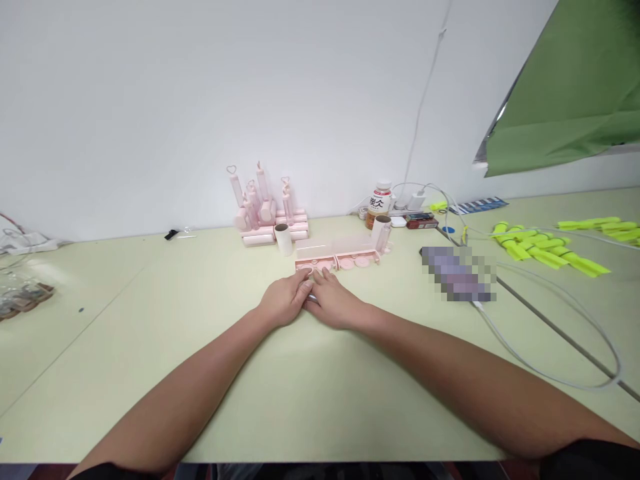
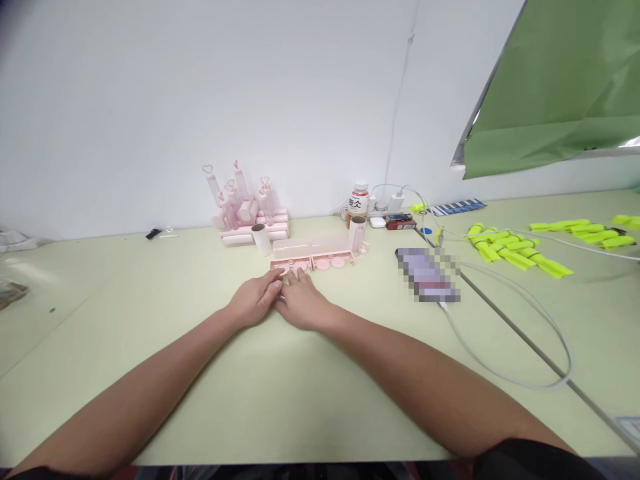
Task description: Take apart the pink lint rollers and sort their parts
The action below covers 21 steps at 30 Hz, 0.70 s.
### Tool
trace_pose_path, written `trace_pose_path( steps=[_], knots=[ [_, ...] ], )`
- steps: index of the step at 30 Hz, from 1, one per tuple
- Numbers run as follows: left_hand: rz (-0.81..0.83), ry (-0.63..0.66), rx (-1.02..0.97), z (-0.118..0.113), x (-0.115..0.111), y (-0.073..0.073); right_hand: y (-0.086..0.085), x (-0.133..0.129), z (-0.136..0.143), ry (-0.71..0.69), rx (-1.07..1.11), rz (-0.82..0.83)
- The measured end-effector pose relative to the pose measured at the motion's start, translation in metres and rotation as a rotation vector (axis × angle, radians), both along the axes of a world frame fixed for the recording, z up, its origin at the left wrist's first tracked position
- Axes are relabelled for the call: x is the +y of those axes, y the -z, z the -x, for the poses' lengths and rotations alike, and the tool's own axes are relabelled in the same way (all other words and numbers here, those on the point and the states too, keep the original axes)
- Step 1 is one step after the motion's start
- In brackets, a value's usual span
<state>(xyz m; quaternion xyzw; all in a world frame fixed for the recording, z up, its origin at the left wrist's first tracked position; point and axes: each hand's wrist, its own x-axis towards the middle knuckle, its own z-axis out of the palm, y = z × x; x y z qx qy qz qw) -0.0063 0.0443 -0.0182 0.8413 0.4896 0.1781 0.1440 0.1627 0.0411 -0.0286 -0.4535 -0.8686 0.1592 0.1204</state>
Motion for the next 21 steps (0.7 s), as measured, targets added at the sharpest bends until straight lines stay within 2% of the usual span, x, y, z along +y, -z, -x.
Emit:
trace_pose_path(
  steps=[7,15,18,21],
  knots=[
    [0.022,-0.012,0.047,-0.0031,0.0021,-0.0022,0.0035,0.0009,0.0011,-0.014,0.031,-0.023],
    [-0.002,0.017,0.006,-0.0027,0.0045,-0.0004,0.0049,0.0008,0.0013,0.027,0.045,-0.009],
    [-0.036,0.05,-0.044,-0.0019,0.0016,-0.0007,0.0032,-0.0013,0.0013,0.005,0.106,-0.075],
    [-0.057,0.025,-0.088,-0.0021,-0.0046,-0.0013,0.0021,-0.0049,0.002,-0.004,0.217,-0.151]
  ],
)
